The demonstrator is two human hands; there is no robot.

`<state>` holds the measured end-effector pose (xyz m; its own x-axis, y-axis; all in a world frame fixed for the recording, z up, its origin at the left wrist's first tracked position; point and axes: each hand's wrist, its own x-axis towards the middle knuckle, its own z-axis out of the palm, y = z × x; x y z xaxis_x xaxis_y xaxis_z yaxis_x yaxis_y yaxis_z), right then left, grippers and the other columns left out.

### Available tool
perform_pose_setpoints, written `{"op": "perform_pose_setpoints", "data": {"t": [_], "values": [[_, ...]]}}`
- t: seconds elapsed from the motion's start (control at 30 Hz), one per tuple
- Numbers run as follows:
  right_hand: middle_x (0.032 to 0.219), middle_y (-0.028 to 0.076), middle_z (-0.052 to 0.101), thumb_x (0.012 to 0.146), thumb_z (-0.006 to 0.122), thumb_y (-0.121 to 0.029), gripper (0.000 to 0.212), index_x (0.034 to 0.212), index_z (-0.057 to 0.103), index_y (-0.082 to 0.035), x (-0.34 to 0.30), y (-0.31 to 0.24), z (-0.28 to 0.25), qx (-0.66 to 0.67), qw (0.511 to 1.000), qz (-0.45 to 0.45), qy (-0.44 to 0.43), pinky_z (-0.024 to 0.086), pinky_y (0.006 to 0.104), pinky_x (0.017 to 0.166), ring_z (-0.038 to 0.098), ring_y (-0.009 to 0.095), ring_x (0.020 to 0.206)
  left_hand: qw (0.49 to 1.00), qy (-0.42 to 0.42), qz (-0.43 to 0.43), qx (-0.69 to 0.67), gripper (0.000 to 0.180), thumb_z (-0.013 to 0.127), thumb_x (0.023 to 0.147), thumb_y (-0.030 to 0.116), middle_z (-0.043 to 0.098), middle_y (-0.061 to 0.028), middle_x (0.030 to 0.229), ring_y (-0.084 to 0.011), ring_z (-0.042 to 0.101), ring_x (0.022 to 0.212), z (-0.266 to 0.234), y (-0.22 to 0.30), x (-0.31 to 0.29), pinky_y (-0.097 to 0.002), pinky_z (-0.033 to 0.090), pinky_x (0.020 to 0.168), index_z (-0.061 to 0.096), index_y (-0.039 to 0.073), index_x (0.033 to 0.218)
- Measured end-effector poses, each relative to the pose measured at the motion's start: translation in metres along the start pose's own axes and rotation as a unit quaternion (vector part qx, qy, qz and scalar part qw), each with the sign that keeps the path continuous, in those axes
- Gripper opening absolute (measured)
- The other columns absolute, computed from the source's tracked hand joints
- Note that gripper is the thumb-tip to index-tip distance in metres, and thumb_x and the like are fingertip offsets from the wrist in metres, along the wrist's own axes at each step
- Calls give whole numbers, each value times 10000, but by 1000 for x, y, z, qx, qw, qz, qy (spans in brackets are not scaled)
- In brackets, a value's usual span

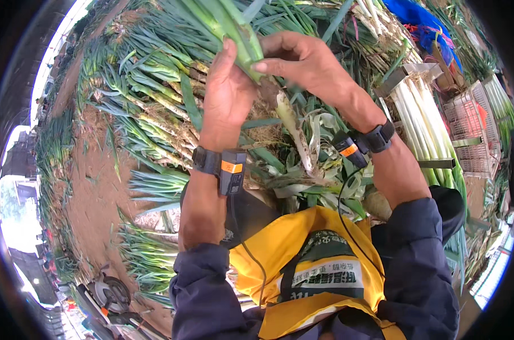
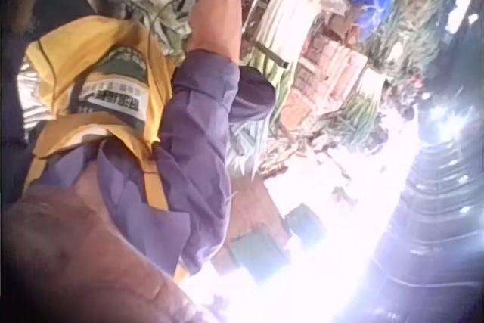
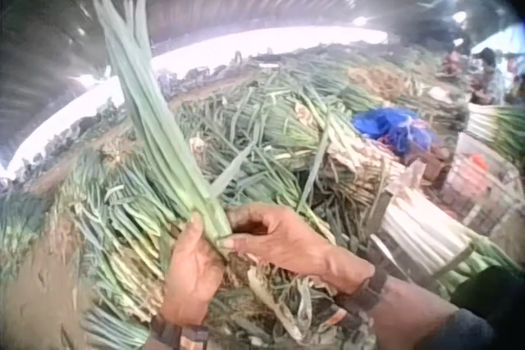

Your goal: The person is cleaning and peeling the outer layers of fresh leeks and placing them into a crate for processing.

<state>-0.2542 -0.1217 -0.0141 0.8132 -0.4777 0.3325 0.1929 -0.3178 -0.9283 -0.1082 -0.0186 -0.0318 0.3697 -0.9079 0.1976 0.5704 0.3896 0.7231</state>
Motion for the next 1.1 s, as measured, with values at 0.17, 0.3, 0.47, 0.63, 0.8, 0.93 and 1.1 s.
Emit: {"op": "perform_pose_setpoints", "data": {"t": [0.17, 0.3, 0.47, 0.63, 0.8, 0.93, 1.1], "values": [[879, -16, 651, 843, 810, -167, 227, 956, 667, -31, 12, 2, 0, 79, 996, -22, -29, 484, 245, 739, 579, 59, 810, 999, -24, 43, 23, 518, 630, 975, 409, 595, -87, 1269, -243, 525, 1229, -5, 0, 2, -420, 383, 1082, 520, 43, 1325], [834, -32, 626, 828, 821, -181, 238, 931, 664, -36, 9, -4, -2, 68, 998, 1, -10, 470, 228, 691, 563, 53, 770, 998, -6, 62, 24, 547, 659, 950, 432, 609, -77, 1230, -235, 527, 1223, 0, -6, 1, -420, 394, 1076, 530, 35, 1304], [775, 1, 629, 855, 756, -129, 180, 886, 629, -4, -6, 5, 17, 30, 998, 27, 42, 471, 231, 616, 583, 66, 695, 998, 30, 48, 18, 314, 626, 959, 121, 636, -103, 1197, -244, 605, 1112, -14, -10, 8, -422, 452, 1024, 561, 10, 1246], [762, 18, 636, 882, 743, -139, 184, 898, 602, -23, -9, 20, 10, 110, 989, -3, 101, 473, 235, 581, 599, 71, 666, 999, 37, 31, 11, 403, 672, 898, 23, 652, -64, 1143, -214, 612, 1091, -13, -2, 14, -419, 466, 995, 544, 66, 1278], [790, -15, 608, 888, 760, -145, 213, 872, 579, -33, -40, 15, 26, 118, 984, 28, 128, 470, 216, 623, 573, 51, 707, 987, 65, 91, 119, 483, 677, 837, -93, 633, -48, 1196, -195, 589, 1127, -17, -12, 7, -375, 449, 1003, 548, 76, 1270], [798, -40, 575, 884, 760, -149, 213, 879, 577, -41, -78, 32, 24, 52, 985, 75, 148, 446, 205, 620, 523, 29, 711, 976, 102, 118, 151, 487, 670, 820, -121, 643, -52, 1185, -199, 600, 1102, -22, -18, 12, -351, 460, 979, 553, 67, 1253], [838, -14, 613, 908, 729, -188, 218, 937, 588, -24, -128, 29, 30, 77, 972, 163, 150, 455, 226, 627, 546, 43, 743, 978, 113, 152, 83, 358, 667, 845, -74, 667, -66, 1142, -214, 627, 1058, -43, 4, 15, -376, 501, 942, 591, 57, 1170]]}}
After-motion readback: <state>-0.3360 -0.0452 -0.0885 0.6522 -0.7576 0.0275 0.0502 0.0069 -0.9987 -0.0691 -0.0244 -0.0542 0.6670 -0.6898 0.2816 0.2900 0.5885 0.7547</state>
